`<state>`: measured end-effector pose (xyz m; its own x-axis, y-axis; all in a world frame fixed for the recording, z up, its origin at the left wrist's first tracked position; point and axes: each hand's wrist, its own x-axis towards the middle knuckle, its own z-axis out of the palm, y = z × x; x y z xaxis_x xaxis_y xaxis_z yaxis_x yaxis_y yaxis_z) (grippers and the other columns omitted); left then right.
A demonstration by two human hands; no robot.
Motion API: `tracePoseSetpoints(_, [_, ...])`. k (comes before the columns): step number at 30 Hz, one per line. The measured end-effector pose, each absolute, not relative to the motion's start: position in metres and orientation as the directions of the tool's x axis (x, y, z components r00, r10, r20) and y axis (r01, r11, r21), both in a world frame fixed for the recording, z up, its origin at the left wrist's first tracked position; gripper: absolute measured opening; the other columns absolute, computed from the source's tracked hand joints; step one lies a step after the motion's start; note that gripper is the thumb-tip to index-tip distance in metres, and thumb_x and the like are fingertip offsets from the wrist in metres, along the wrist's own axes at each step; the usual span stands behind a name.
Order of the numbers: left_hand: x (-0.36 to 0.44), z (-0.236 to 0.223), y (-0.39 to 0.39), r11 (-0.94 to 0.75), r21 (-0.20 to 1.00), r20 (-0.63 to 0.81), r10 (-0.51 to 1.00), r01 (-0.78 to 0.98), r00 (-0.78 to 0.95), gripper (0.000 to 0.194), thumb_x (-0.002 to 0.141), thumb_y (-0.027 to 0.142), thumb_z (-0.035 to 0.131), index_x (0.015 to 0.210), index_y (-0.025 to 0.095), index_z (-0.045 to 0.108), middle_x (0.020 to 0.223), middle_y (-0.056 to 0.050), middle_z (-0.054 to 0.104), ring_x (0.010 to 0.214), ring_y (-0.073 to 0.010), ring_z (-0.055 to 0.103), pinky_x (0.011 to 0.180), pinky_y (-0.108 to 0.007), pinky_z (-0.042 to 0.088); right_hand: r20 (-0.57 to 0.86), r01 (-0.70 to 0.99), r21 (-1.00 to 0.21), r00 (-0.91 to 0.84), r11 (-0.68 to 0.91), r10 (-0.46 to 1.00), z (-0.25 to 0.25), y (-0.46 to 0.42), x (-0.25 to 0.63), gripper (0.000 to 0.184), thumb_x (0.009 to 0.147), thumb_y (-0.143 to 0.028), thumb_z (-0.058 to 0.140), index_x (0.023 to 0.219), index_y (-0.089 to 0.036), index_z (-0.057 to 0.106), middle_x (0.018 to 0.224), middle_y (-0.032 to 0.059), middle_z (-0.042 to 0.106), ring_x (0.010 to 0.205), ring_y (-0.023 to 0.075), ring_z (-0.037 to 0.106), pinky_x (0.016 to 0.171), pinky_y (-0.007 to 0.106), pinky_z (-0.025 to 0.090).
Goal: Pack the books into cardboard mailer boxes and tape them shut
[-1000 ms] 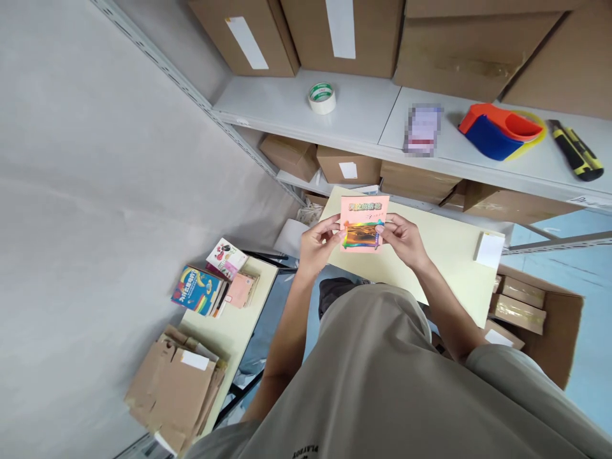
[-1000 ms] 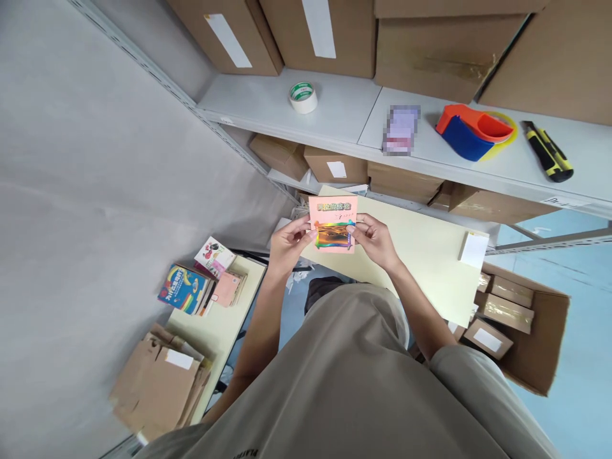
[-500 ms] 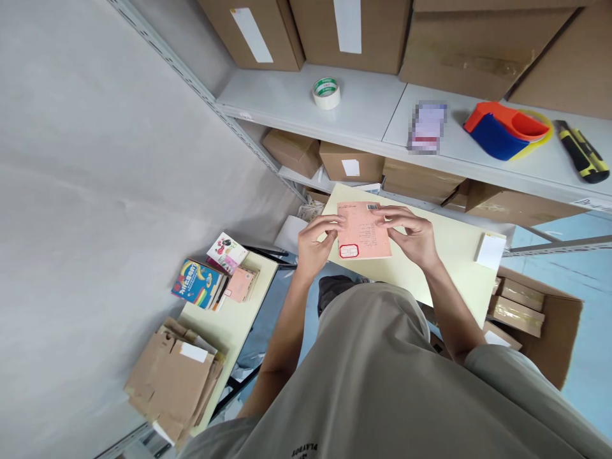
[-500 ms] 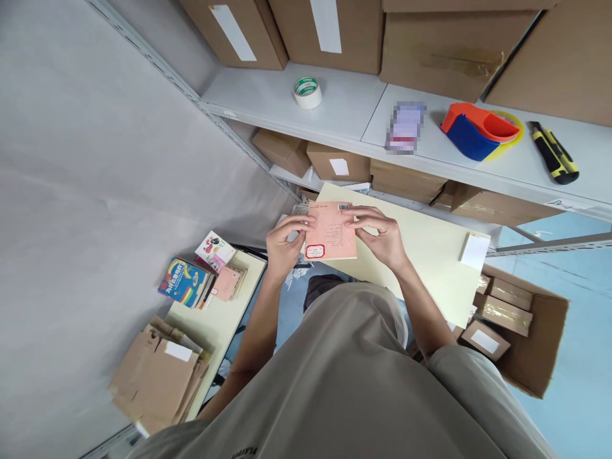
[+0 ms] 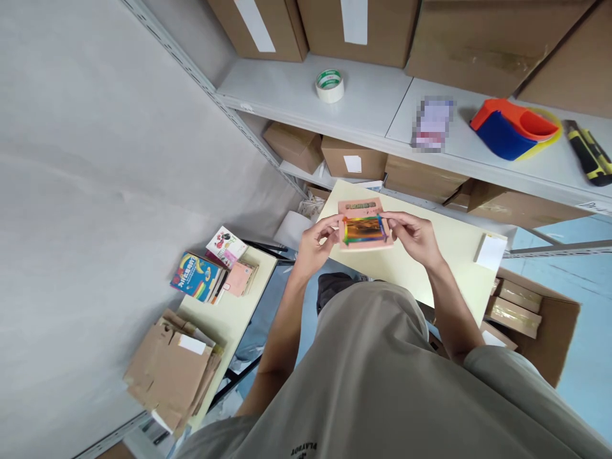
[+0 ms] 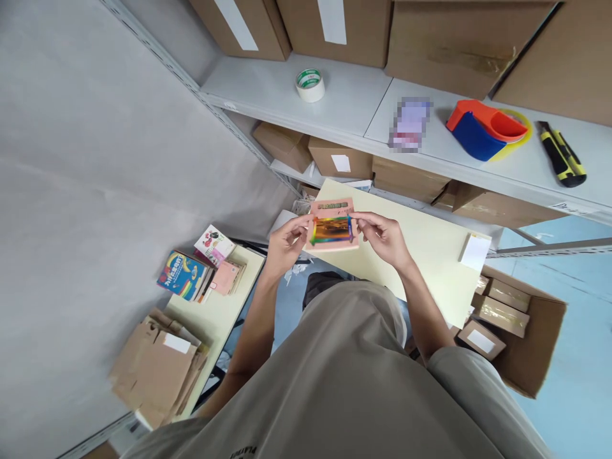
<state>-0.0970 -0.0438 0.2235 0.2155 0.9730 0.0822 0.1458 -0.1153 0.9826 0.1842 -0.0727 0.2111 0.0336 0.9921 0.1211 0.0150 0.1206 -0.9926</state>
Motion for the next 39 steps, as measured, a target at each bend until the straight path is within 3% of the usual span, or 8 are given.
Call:
tracePoseSetpoints(6, [-0.087,0.226,-0.041,-0.026,0.987,-0.001,0.987,0.159,0.164,0.068,0.102,0.087,0.078,0.089,0.020,0.080,0.073,-0.007,0.082,0.060,-0.0165,0.073,0.054,-0.027,0.051,0.029,-0.020,-0.999,0.004,0.029,1.000,0.218,-0.069,0.168,0.058,0.096,-0.082,0.089,0.089,-0.024,0.083,0.075,0.0064,0.086,0.057,0.0178,0.069,0.057,0.033,0.062])
tracePoseSetpoints(11, [-0.085,0.223,-0.039,-0.023,0.989,0.004,0.992,0.148,0.128,0.071,0.096,0.091,0.082,0.092,0.020,0.082,0.074,-0.008,0.083,0.062,-0.0182,0.075,0.050,-0.027,0.049,0.013,-0.046,-0.999,0.011,0.014,1.000,0.215,-0.068,0.162,0.063,0.093,-0.087,0.090,0.088,-0.025,0.079,0.080,0.0078,0.088,0.056,0.0173,0.067,0.053,0.032,0.058])
tracePoseSetpoints(16, [-0.090,0.223,-0.035,-0.131,0.979,0.116,0.988,0.158,0.097,0.072,0.107,0.089,0.068,0.103,0.022,0.092,0.098,-0.011,0.089,0.079,-0.0198,0.080,0.066,-0.031,0.063,-0.022,-0.154,-0.988,-0.029,-0.026,0.999,0.200,-0.065,0.167,0.070,0.100,-0.095,0.074,0.095,-0.026,0.081,0.095,0.0087,0.090,0.074,0.0215,0.080,0.071,0.037,0.070])
tracePoseSetpoints(20, [-0.081,0.229,-0.036,-0.306,0.926,0.281,0.950,0.223,0.137,0.042,0.106,0.067,0.086,0.114,0.028,0.096,0.113,-0.009,0.088,0.091,-0.0197,0.081,0.081,-0.033,0.067,-0.078,-0.249,-0.966,0.007,-0.074,0.997,0.176,-0.051,0.154,0.066,0.078,-0.084,0.103,0.103,-0.028,0.078,0.094,0.0016,0.089,0.084,0.0207,0.082,0.086,0.038,0.071])
tracePoseSetpoints(23, [-0.060,0.232,-0.044,-0.447,0.844,0.384,0.890,0.297,0.248,0.022,0.114,0.047,0.081,0.116,0.032,0.097,0.115,-0.008,0.087,0.100,-0.0214,0.084,0.095,-0.035,0.069,-0.140,-0.389,-0.913,0.013,-0.124,0.990,0.159,-0.038,0.130,0.071,0.068,-0.081,0.107,0.098,-0.028,0.072,0.091,-0.0002,0.087,0.082,0.0200,0.081,0.083,0.036,0.072])
tracePoseSetpoints(28, [-0.026,0.238,-0.058,-0.523,0.747,0.360,0.837,0.411,0.412,0.025,0.117,0.033,0.071,0.122,0.033,0.096,0.124,-0.008,0.089,0.115,-0.0247,0.084,0.106,-0.037,0.068,-0.239,-0.468,-0.847,-0.092,-0.254,0.967,0.145,-0.031,0.104,0.054,0.097,-0.076,0.086,0.087,-0.026,0.068,0.088,0.0044,0.082,0.098,0.0202,0.086,0.088,0.029,0.072])
tracePoseSetpoints(33, [-0.038,0.227,-0.046,-0.323,0.914,0.274,0.938,0.247,0.213,0.027,0.111,0.049,0.083,0.125,0.027,0.090,0.119,-0.009,0.090,0.109,-0.0244,0.087,0.103,-0.037,0.070,-0.161,-0.434,-0.890,0.023,-0.136,0.987,0.135,-0.029,0.124,0.067,0.071,-0.079,0.104,0.100,-0.028,0.071,0.097,0.0054,0.086,0.103,0.0259,0.086,0.100,0.042,0.074])
tracePoseSetpoints(39, [-0.073,0.155,0.001,0.042,0.997,-0.046,0.997,-0.070,-0.062,0.069,0.082,0.078,0.099,0.117,0.022,0.083,0.120,-0.014,0.090,0.115,-0.0297,0.087,0.101,-0.044,0.071,-0.034,-0.198,-0.980,0.219,0.011,0.975,0.140,-0.033,0.134,0.059,0.085,-0.080,0.098,0.113,-0.029,0.088,0.108,0.0064,0.090,0.099,0.0276,0.084,0.098,0.047,0.071])
